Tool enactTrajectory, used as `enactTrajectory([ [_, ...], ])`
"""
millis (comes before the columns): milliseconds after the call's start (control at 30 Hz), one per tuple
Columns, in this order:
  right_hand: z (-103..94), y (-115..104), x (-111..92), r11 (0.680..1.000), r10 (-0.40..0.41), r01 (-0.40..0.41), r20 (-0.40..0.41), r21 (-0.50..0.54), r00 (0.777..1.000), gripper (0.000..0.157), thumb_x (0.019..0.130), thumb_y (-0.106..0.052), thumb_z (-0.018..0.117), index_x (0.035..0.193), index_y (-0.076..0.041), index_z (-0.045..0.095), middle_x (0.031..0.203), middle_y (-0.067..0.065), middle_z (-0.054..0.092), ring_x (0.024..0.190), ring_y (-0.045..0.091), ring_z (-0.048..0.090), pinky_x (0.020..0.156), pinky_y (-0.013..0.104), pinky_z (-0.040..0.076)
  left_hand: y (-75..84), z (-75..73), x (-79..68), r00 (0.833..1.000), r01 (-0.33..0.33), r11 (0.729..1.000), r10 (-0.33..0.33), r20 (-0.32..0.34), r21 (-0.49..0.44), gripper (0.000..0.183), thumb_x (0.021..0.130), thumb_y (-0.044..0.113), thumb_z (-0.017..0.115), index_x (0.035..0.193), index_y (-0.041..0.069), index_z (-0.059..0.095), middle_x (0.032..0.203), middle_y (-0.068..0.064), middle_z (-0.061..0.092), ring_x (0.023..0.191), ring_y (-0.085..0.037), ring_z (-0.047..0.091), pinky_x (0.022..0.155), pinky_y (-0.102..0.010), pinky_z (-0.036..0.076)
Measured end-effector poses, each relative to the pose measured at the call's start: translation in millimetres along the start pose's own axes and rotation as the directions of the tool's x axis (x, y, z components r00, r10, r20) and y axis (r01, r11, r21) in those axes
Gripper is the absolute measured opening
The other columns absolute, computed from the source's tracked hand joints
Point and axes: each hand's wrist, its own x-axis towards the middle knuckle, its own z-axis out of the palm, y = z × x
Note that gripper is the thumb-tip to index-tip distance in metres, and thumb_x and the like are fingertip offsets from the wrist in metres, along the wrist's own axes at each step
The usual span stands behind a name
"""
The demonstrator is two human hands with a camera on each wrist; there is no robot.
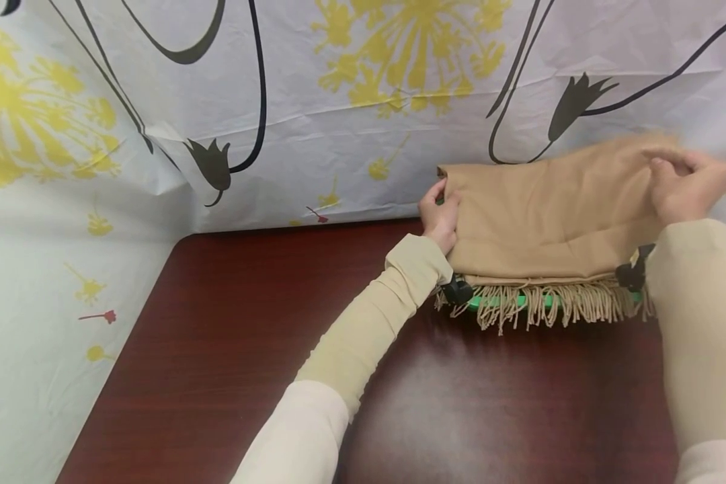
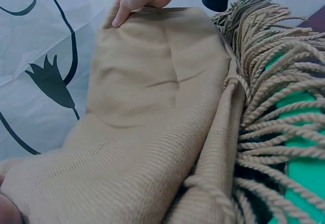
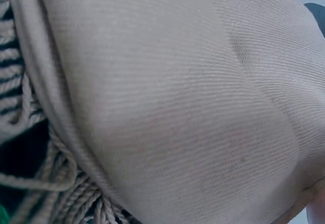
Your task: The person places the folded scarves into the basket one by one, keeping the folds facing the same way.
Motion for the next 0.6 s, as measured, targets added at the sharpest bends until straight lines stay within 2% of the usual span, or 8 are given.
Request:
enactTrajectory([
  [100, 1.8, 2, -2, 1.000, 0.005, -0.004, 0.010, -0.007, 1.000, 0.028, 0.085, -0.012, 0.054, 0.088, -0.036, 0.067, 0.062, -0.031, 0.049, 0.070, -0.012, 0.043, 0.079, 0.008, 0.033, -2.5, -0.1, -0.2, 1.000, 0.010, 1.000, -0.010, 0.005, -0.001, 0.032, 0.078, -0.004, 0.060, 0.107, 0.008, 0.064, 0.089, 0.001, 0.055, 0.085, -0.011, 0.052, 0.070, -0.019, 0.044],
  [333, 0.9, 6, -7, 0.997, -0.017, 0.013, 0.051, 0.069, 0.999, 0.030, 0.083, -0.005, 0.050, 0.087, -0.026, 0.071, 0.061, -0.028, 0.055, 0.067, -0.009, 0.048, 0.071, 0.006, 0.034, -8.1, -2.2, 0.0, 0.998, 0.053, 0.998, -0.052, 0.042, -0.016, 0.034, 0.078, -0.004, 0.059, 0.109, 0.009, 0.063, 0.096, -0.001, 0.058, 0.084, -0.012, 0.056, 0.070, -0.021, 0.046],
  [600, 0.2, 10, -6, 0.999, 0.029, -0.027, 0.056, -0.035, 0.998, 0.026, 0.084, -0.014, 0.053, 0.086, -0.036, 0.067, 0.059, -0.031, 0.048, 0.067, -0.010, 0.043, 0.075, 0.009, 0.033, -12.1, -5.0, -0.2, 0.996, 0.062, 0.998, -0.060, 0.059, -0.028, 0.034, 0.079, -0.005, 0.059, 0.110, 0.006, 0.062, 0.096, -0.001, 0.057, 0.086, -0.013, 0.053, 0.072, -0.021, 0.045],
])
